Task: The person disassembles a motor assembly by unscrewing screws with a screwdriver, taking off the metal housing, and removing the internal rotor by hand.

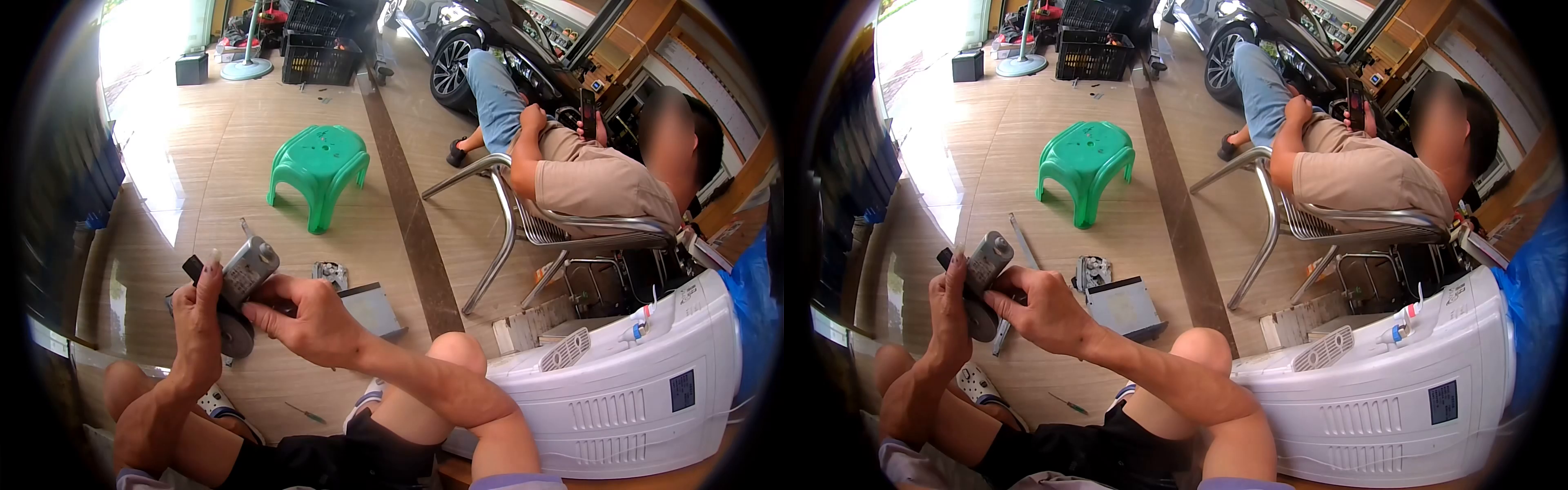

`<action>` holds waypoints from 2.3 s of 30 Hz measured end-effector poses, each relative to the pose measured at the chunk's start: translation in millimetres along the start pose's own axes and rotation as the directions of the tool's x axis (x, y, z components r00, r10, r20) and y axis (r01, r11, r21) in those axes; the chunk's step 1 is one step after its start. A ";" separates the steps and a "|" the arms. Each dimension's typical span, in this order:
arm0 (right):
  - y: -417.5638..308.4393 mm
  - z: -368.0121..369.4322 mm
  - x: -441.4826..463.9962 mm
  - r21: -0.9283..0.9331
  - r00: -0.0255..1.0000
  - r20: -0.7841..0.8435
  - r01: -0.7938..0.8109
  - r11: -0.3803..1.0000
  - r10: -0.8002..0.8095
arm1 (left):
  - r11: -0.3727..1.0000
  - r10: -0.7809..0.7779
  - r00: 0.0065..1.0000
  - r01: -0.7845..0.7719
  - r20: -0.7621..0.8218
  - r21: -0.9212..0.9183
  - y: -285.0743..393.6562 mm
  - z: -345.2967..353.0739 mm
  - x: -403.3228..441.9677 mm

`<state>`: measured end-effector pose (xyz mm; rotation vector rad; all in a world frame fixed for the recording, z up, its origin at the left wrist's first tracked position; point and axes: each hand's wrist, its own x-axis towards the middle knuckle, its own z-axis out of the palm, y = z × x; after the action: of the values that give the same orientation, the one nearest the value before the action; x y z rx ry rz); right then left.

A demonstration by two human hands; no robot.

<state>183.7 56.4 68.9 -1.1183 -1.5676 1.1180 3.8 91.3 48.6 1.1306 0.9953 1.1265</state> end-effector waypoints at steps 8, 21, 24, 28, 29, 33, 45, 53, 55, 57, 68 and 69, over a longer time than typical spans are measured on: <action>-5.9 0.6 -0.6 0.052 0.999 -0.011 -0.044 0.998 0.045 | 1.000 0.012 1.000 -0.012 -0.027 -0.020 0.8 2.2 0.5; 2.7 3.6 2.6 -0.072 0.999 -0.024 -0.029 0.997 0.028 | 0.999 -0.022 0.998 0.024 -0.051 0.028 1.8 -5.0 -1.7; 9.2 3.2 5.4 -0.073 1.000 -0.002 -0.011 0.997 0.011 | 0.999 -0.027 0.999 0.029 -0.042 0.044 4.5 -6.8 -1.4; 10.0 3.5 8.7 -0.012 0.997 0.012 -0.075 0.997 0.075 | 0.999 -0.037 0.999 0.038 -0.040 0.037 2.0 -8.2 2.0; 11.1 3.2 9.7 -0.013 0.997 0.012 -0.077 0.997 0.077 | 0.999 -0.045 0.998 0.046 -0.040 0.029 1.9 -8.3 2.6; 12.8 4.2 10.0 -0.021 0.999 -0.026 -0.031 0.999 0.031 | 0.997 -0.052 0.997 0.055 -0.057 0.056 4.7 -8.2 5.5; 4.8 -6.0 -0.2 -0.055 0.996 -0.024 -0.088 0.995 0.087 | 0.963 -0.249 0.967 0.253 -0.054 0.094 8.2 -7.9 4.4; -12.2 -24.1 1.0 -0.063 0.990 -0.094 -0.114 0.991 0.108 | 0.942 -0.321 0.947 0.320 -0.005 0.098 19.1 -5.2 3.0; -15.5 -29.8 0.9 0.008 0.986 -0.110 -0.124 0.992 0.124 | 0.935 -0.344 0.939 0.345 0.019 -0.088 10.3 -2.5 1.6; -17.5 -36.0 2.5 0.032 0.977 -0.177 -0.115 0.993 0.119 | 0.941 -0.324 0.946 0.324 0.014 -0.094 4.3 -5.9 4.6; 6.5 -48.1 -0.7 -0.036 0.948 -0.267 -0.191 0.981 0.175 | 0.943 -0.317 0.947 0.321 0.058 -0.086 12.1 -10.5 -0.1; 7.7 -48.8 -1.2 -0.058 0.951 -0.252 -0.197 0.979 0.177 | 0.951 -0.304 0.951 0.306 0.063 -0.033 11.2 -10.0 -1.5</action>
<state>232.3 65.1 71.2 -1.4287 -1.3450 0.9991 -7.9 92.1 58.1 0.9310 1.0554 0.8575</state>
